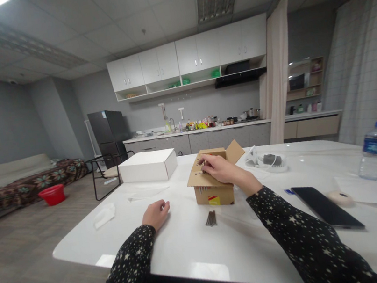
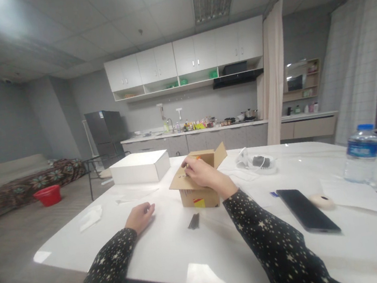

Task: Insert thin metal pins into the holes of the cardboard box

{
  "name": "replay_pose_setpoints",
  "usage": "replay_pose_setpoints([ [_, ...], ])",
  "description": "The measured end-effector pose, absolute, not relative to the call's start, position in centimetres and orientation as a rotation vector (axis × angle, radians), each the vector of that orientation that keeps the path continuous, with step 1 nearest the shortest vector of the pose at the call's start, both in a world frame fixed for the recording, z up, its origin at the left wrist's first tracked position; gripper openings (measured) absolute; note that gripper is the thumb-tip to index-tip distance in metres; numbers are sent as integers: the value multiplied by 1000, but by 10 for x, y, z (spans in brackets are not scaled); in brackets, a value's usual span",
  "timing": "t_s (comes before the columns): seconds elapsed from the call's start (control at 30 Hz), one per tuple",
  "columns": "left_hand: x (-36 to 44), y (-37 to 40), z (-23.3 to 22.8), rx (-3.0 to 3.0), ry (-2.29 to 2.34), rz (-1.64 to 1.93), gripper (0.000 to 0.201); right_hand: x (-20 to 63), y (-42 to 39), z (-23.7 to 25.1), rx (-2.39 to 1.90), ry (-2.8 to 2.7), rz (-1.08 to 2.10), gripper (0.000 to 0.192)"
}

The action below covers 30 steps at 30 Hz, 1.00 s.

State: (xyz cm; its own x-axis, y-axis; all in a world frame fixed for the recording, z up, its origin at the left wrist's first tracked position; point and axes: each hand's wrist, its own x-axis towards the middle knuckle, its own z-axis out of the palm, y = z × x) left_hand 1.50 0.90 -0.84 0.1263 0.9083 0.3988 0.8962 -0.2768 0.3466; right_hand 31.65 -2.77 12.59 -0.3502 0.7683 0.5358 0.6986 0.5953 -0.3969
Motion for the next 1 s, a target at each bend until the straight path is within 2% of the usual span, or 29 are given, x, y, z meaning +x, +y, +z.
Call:
replay_pose_setpoints([
  [0.67, 17, 6, -6, 2347, 1885, 847, 38, 318, -27, 126, -1246, -2135, 110, 24],
  [1.0, 18, 4, -4, 2339, 1891, 841, 38, 311, -30, 125, -1199, -2087, 114, 42],
])
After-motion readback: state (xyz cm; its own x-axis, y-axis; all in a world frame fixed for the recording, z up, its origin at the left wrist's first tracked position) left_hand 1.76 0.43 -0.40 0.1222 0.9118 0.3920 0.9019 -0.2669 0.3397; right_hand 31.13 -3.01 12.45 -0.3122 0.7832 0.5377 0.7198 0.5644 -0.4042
